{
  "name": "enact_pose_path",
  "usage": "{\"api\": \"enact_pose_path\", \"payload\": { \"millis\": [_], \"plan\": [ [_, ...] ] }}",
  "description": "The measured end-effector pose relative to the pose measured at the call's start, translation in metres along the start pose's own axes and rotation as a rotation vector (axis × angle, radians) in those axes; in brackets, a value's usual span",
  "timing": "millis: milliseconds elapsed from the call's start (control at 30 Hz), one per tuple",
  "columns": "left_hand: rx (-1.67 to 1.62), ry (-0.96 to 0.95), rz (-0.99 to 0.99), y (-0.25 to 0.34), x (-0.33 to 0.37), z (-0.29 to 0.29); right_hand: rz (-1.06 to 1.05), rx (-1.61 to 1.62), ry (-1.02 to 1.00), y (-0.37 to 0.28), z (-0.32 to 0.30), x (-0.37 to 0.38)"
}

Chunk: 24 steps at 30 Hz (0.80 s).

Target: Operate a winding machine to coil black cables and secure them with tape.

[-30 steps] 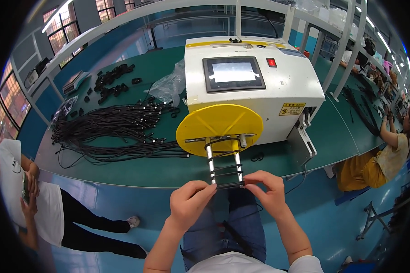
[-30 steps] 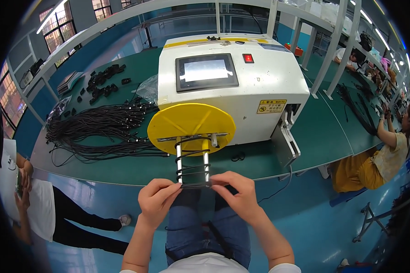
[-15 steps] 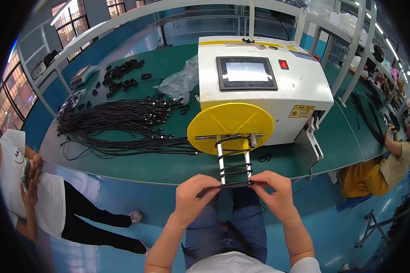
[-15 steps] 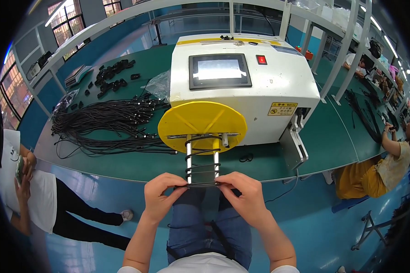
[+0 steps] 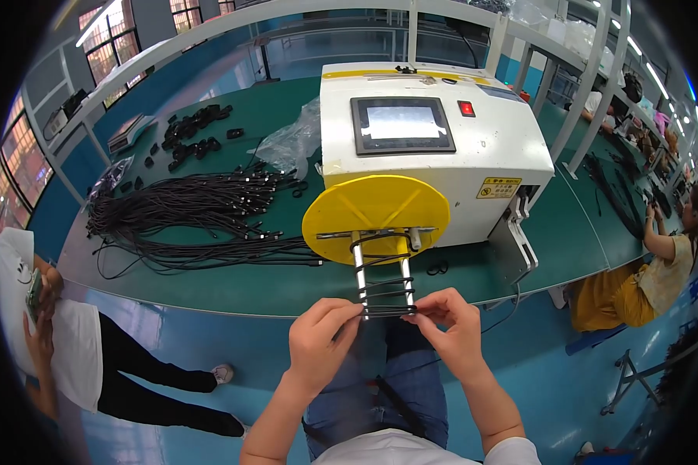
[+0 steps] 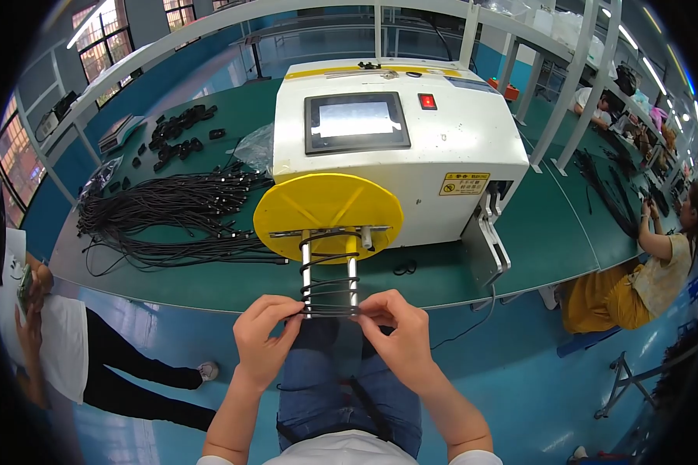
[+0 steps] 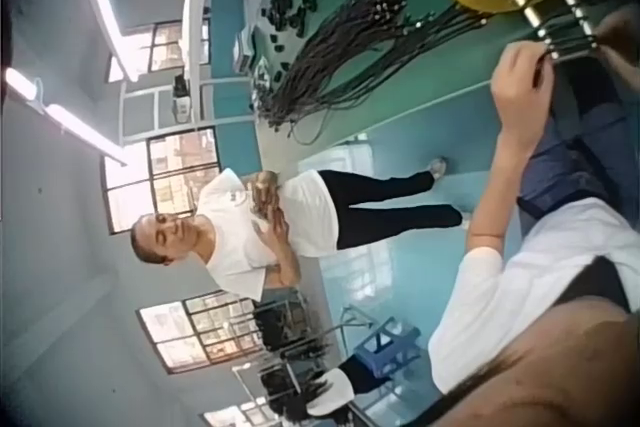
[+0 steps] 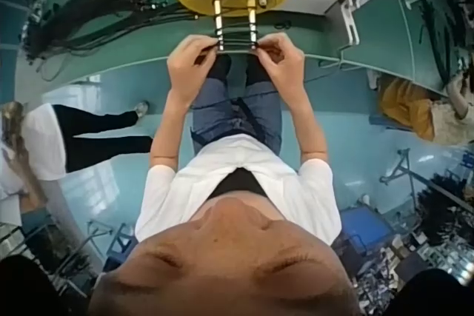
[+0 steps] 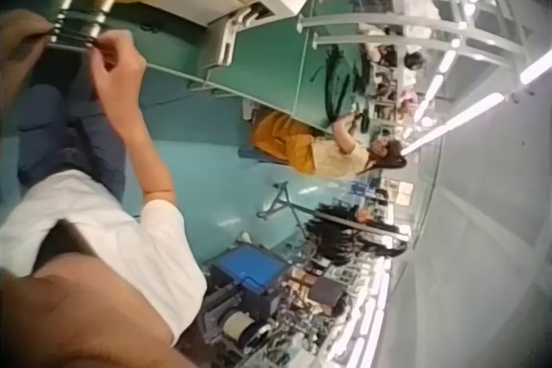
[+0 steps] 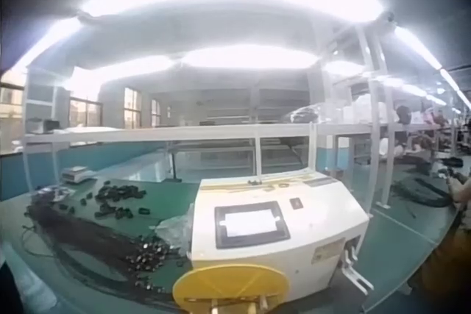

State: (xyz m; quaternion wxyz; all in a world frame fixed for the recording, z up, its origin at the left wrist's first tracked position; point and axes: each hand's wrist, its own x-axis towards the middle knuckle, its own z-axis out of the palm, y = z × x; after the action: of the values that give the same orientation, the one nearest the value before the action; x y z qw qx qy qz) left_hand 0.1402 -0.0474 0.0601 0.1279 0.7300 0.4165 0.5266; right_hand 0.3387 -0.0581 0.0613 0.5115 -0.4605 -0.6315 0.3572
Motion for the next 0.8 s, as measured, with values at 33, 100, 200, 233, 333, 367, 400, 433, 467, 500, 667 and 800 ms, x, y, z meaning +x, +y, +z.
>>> {"api": "enact_pose_path", "payload": {
  "millis": [33,100,200,233,333,367,400,433,467,500,667,800],
  "plan": [
    [0.0,-0.007,0.03,0.0,0.0,-0.001,0.016,0.044,0.006,0.003,0.0,0.0],
    [0.0,-0.02,0.09,-0.001,-0.001,-0.002,0.045,0.131,0.016,0.007,0.001,-0.001],
    [-0.087,-0.02,0.04,-0.003,-0.012,0.0,0.022,0.102,0.055,0.006,0.005,-0.005],
    [-0.13,-0.019,0.013,-0.004,-0.014,0.001,0.012,0.089,0.071,0.006,0.006,-0.005],
    [-0.466,0.044,-0.296,-0.001,-0.021,0.005,0.0,0.1,0.132,0.007,0.015,-0.011],
    [-0.635,0.07,-0.457,-0.001,-0.022,0.006,0.001,0.107,0.163,0.008,0.016,-0.013],
    [-0.638,0.071,-0.459,-0.002,-0.022,0.007,0.002,0.103,0.162,0.009,0.015,-0.012],
    [-0.748,0.057,-0.512,-0.005,-0.019,0.008,0.014,0.137,0.146,0.009,0.014,-0.012],
    [-0.858,0.043,-0.565,-0.009,-0.017,0.009,0.028,0.171,0.131,0.01,0.013,-0.011],
    [-0.967,0.028,-0.617,-0.011,-0.013,0.008,0.04,0.207,0.115,0.01,0.012,-0.009],
    [-0.931,-0.041,-0.589,-0.01,-0.005,0.004,0.096,0.282,0.033,0.005,0.004,-0.007],
    [-0.938,-0.091,-0.573,-0.014,-0.002,0.0,0.002,0.051,0.0,0.005,0.0,-0.004]
  ]
}}
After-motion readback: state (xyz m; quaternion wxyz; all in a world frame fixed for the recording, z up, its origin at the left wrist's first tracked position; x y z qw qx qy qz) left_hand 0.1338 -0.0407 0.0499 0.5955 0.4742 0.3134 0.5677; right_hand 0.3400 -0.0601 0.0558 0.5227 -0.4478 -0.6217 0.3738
